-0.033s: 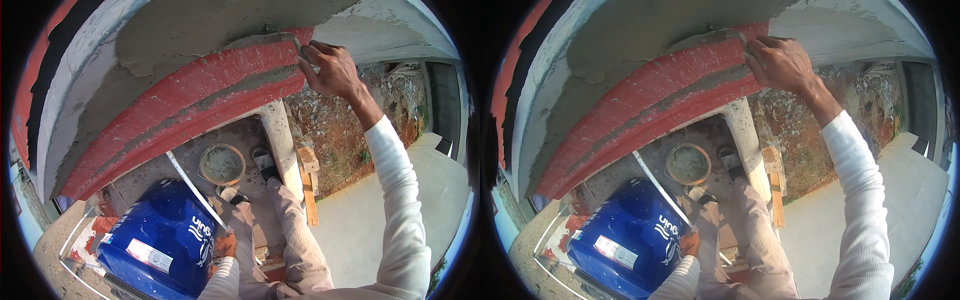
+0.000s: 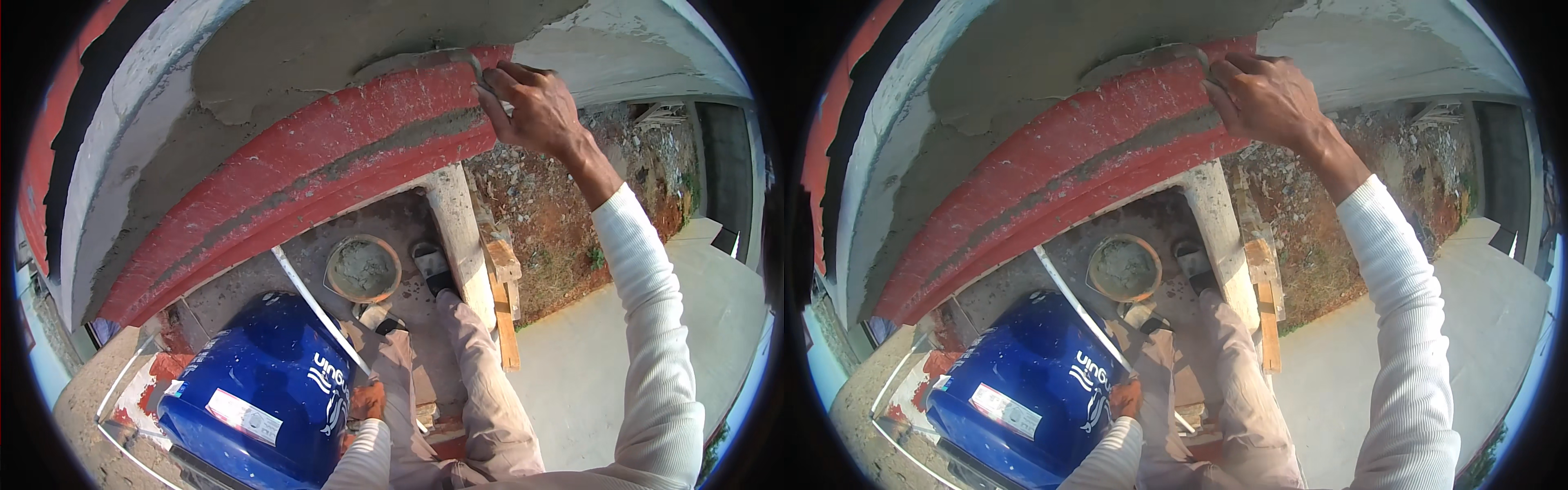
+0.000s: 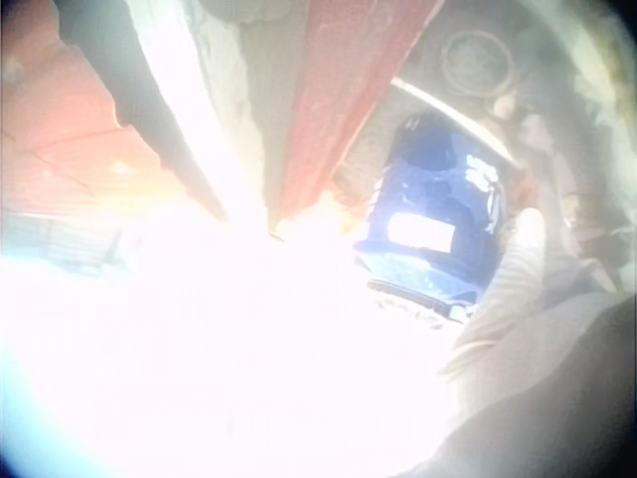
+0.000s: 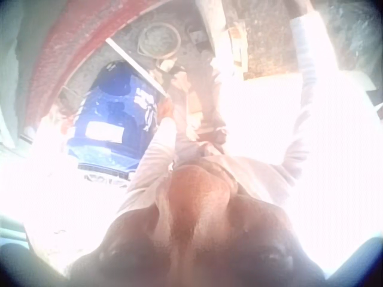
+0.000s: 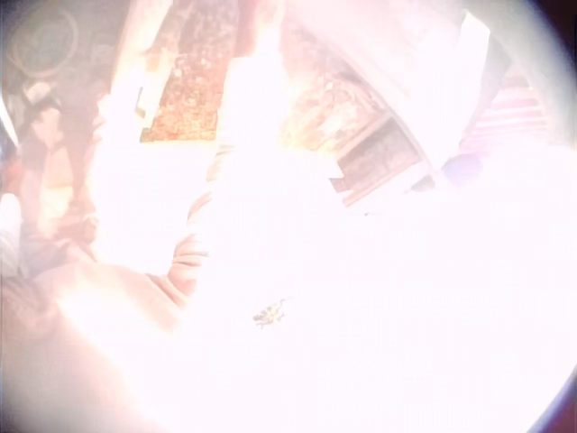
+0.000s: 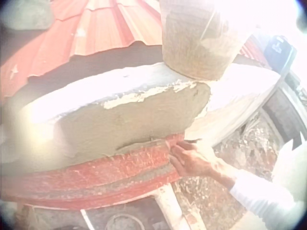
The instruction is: The person scoops cement from a bucket using a trowel and applies it onto a wall structure, smoothing it out with the trowel.
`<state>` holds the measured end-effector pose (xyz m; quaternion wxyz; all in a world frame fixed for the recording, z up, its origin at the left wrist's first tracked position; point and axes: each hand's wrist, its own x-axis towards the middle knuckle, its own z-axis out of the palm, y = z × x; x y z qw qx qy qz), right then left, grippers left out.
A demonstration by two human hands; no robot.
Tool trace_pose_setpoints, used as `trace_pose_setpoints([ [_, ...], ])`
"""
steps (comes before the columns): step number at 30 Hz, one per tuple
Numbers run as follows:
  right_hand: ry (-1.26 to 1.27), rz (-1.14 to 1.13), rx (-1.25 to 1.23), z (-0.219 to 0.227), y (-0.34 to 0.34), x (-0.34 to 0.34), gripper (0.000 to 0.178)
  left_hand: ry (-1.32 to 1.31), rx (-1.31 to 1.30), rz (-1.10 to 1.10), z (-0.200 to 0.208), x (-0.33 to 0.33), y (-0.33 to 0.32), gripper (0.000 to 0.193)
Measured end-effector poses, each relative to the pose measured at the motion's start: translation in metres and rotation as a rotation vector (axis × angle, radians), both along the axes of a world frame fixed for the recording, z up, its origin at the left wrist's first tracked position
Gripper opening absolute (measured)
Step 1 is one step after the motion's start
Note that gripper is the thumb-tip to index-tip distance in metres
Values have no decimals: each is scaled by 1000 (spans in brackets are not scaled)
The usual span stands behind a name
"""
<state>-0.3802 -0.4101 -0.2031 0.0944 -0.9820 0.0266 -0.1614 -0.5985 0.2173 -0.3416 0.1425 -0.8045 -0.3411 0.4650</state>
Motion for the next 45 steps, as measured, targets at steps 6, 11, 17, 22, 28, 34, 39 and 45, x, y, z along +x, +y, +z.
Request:
trace_pose_setpoints([
  [6, -223, -172, 204, 31, -16, -19, 19, 110, -80, -149, 40, 19, -58, 69],
  [11, -8, -18, -151, 9, -27, -37, 16, 148, 47, -158, 5, 0, -20, 66],
  [17, -62, -53, -135, 13, -57, -31, 18, 181, -7, -127, 4, 4, -25, 63],
  [22, -71, -98, -49, 39, -44, -43, 19, 66, -68, -133, -18, -36, 27, 59],
  [28, 29, 61, -258, 20, -1, -3, 17, -47, -120, -131, -28, -57, 28, 55],
  [34, -126, -26, -60, 45, 36, 18, 16, -45, -301, -324, -37, -82, 87, 58],
  [39, 46, 120, -167, 48, 57, 20, 15, -36, -230, -40, 10, -41, 17, 63],
  [45, 102, 155, -226, 51, 98, 69, 19, -37, -171, 52, 28, -18, -3, 51],
])
